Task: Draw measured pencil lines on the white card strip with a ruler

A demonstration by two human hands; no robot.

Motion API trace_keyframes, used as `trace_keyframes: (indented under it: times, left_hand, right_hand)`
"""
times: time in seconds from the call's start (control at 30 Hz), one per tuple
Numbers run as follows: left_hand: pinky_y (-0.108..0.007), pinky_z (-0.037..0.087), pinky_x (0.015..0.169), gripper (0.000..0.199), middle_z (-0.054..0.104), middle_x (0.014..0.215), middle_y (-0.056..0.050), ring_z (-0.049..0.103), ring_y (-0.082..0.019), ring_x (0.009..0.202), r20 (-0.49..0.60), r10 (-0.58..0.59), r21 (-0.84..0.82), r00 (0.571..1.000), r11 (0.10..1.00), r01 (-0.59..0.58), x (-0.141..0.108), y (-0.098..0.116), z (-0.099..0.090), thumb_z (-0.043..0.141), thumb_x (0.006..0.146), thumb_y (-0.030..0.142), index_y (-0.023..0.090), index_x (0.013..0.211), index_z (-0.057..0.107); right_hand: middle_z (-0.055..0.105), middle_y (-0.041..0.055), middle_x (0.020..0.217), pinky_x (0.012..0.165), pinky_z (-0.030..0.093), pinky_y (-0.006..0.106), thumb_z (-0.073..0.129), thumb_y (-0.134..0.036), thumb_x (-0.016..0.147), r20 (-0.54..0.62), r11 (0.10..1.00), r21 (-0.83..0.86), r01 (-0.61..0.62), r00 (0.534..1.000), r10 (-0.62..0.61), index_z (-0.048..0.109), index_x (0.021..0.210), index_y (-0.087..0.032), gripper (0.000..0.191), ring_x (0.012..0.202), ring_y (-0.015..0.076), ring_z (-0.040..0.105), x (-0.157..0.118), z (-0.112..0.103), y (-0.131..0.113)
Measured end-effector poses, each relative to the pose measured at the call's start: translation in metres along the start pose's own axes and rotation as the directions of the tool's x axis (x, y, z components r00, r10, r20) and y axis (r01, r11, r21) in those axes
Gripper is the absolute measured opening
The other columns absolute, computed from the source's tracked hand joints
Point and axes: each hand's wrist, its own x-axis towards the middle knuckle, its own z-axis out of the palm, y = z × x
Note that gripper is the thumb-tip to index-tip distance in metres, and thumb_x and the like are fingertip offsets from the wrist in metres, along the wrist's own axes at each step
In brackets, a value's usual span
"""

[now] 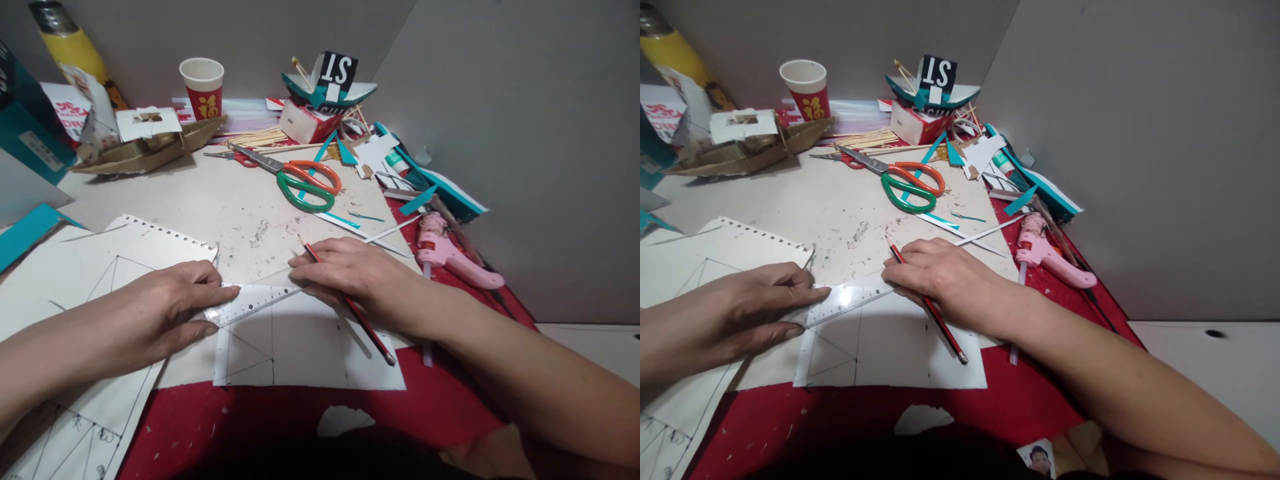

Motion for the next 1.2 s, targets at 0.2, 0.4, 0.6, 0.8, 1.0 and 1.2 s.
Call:
trace_keyframes:
  times: [0.2,0.4,0.6,0.8,1.0,1.2]
  left_hand:
    - [-0.03,0.049,0.078,0.038,0.063,0.108,-0.005,0.062,-0.019,0.091,0.049,-0.008,-0.083,0.999,0.997,0.012,0.0,-0.007,-0.001,0.052,0.099,0.027,0.03,0.136,0.062]
    - [-0.03,0.049,0.08,0.043,0.063,0.11,-0.005,0.063,-0.02,0.094,0.064,-0.001,-0.043,0.998,0.999,0.004,0.001,-0.005,-0.001,0.05,0.1,0.026,0.032,0.142,0.058]
    - [-0.028,0.048,0.079,0.045,0.06,0.108,-0.003,0.062,-0.018,0.093,0.083,0.008,-0.017,0.997,1.0,-0.006,-0.001,-0.005,-0.002,0.049,0.101,0.025,0.036,0.144,0.053]
    - [-0.028,0.048,0.078,0.044,0.058,0.106,-0.002,0.06,-0.017,0.091,0.097,0.017,-0.017,0.995,1.0,-0.015,-0.002,-0.006,-0.001,0.048,0.101,0.023,0.036,0.143,0.054]
    - [-0.03,0.048,0.078,0.044,0.06,0.107,-0.004,0.061,-0.019,0.092,0.082,0.026,-0.029,0.996,0.999,-0.023,0.0,-0.005,-0.003,0.049,0.1,0.023,0.035,0.142,0.056]
    - [-0.032,0.049,0.077,0.041,0.061,0.108,-0.006,0.061,-0.022,0.093,0.09,-0.01,-0.026,0.996,1.0,0.012,0.002,0.004,-0.006,0.051,0.098,0.026,0.034,0.137,0.06]
  right_hand:
    - [0.075,0.0147,0.104,0.085,0.052,0.041,0.04,-0.026,0.109,-0.006,1.0,-0.014,0.014,1.0,-0.014,0.071,0.113,-0.015,0.033,0.096,0.0254,0.064,0.001,-0.001,-0.001]
    - [0.075,0.0154,0.103,0.083,0.053,0.04,0.038,-0.024,0.109,-0.004,0.999,-0.033,0.026,1.0,-0.026,0.072,0.112,-0.014,0.035,0.094,0.0257,0.065,0.001,0.0,-0.001]
    - [0.075,0.0158,0.102,0.083,0.054,0.041,0.04,-0.024,0.108,-0.004,0.999,-0.043,0.017,1.0,-0.017,0.073,0.111,-0.014,0.034,0.093,0.0262,0.064,0.0,0.0,-0.001]
    - [0.075,0.0143,0.103,0.084,0.053,0.04,0.04,-0.024,0.108,0.007,0.999,-0.035,0.0,1.0,0.0,0.072,0.113,-0.017,0.033,0.095,0.0252,0.065,0.0,0.0,-0.001]
    - [0.076,0.0143,0.105,0.084,0.052,0.041,0.042,-0.024,0.108,0.007,1.0,-0.023,-0.009,1.0,0.01,0.071,0.114,-0.018,0.03,0.097,0.0254,0.065,0.0,0.0,-0.001]
    - [0.075,0.0151,0.105,0.084,0.054,0.041,0.039,-0.023,0.108,0.012,0.999,-0.038,0.01,1.0,-0.01,0.071,0.112,-0.016,0.034,0.097,0.0257,0.065,0.001,-0.002,-0.002]
